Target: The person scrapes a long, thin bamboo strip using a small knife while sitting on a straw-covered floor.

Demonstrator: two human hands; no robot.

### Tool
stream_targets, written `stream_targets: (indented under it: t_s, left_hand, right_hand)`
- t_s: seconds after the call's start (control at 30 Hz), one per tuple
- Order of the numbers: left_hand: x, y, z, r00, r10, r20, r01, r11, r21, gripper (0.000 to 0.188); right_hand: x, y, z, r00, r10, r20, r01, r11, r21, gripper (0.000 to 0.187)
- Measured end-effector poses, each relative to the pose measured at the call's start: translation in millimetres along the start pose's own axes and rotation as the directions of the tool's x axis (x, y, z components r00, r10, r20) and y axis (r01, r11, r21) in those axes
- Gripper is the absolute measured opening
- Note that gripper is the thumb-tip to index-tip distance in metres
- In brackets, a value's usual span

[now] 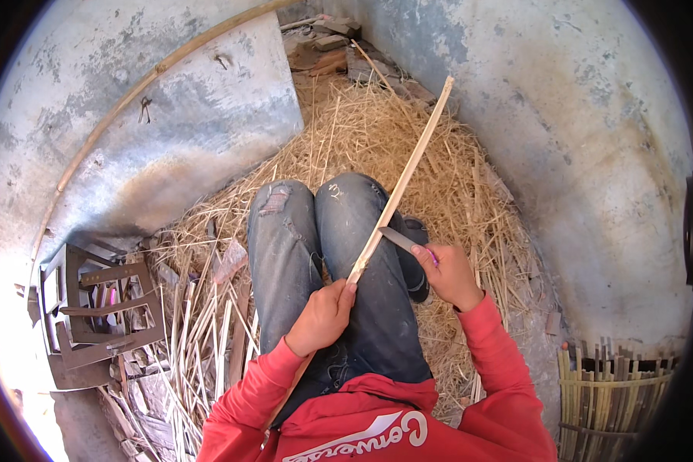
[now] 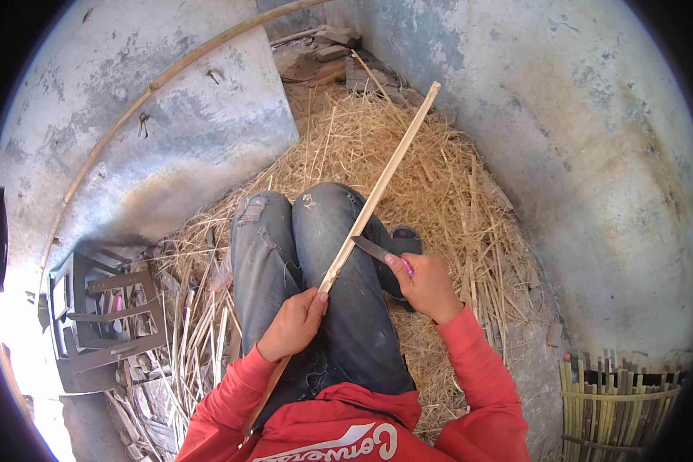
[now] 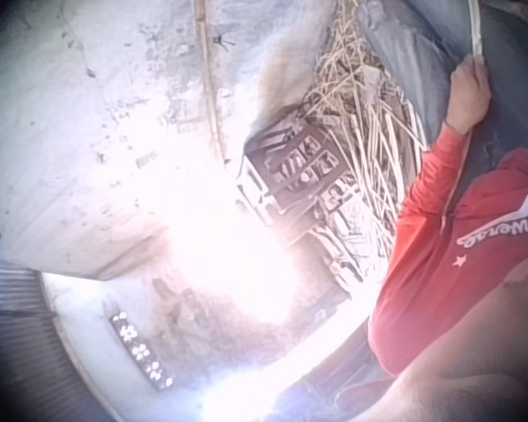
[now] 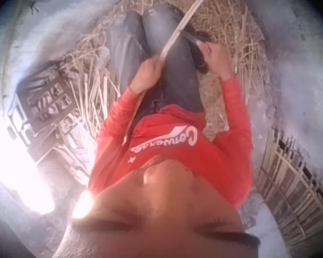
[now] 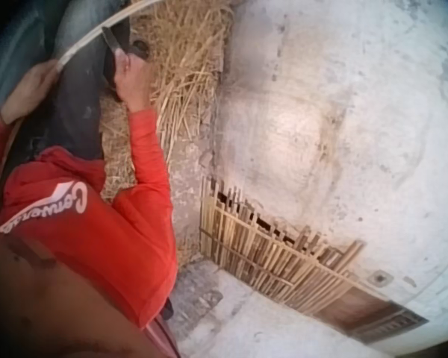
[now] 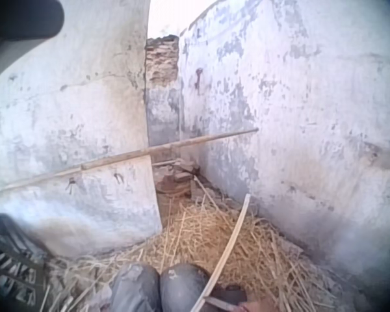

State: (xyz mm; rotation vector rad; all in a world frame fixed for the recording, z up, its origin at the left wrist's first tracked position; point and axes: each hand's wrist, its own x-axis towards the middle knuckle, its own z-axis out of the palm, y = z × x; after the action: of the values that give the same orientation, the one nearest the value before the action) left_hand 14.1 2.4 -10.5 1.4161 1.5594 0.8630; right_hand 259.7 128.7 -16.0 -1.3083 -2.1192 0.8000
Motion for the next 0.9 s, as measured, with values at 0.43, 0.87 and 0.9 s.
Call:
stream_targets:
  t_s: [0.43, 0.87, 0.9]
  left_hand:
    - [1.0, -3.2, -1.6, 1.0, 0.03, 0.007, -0.029, 0.998, -0.054, 0.038]
    - [-0.3, -1.6, -3.0, 0.998, -0.027, 0.058, 0.032, 0.996, -0.088, 0.04]
    - [-0.8, -2.0, -2.2, 0.998, -0.028, 0.06, 0.033, 0.996, -0.086, 0.04]
  right_hand:
    - [16.5, 0.4, -2.6, 0.993, 0.039, -0.108, -0.042, 0.999, -0.024, 0.055]
    - [2.0, 11.9, 10.2, 0.999, 0.01, -0.034, -0.008, 0.998, 0.065, 0.055]
    - [-2.3, 10.9, 11.1, 1.0, 0.01, 0.007, -0.01, 0.998, 0.069, 0.054]
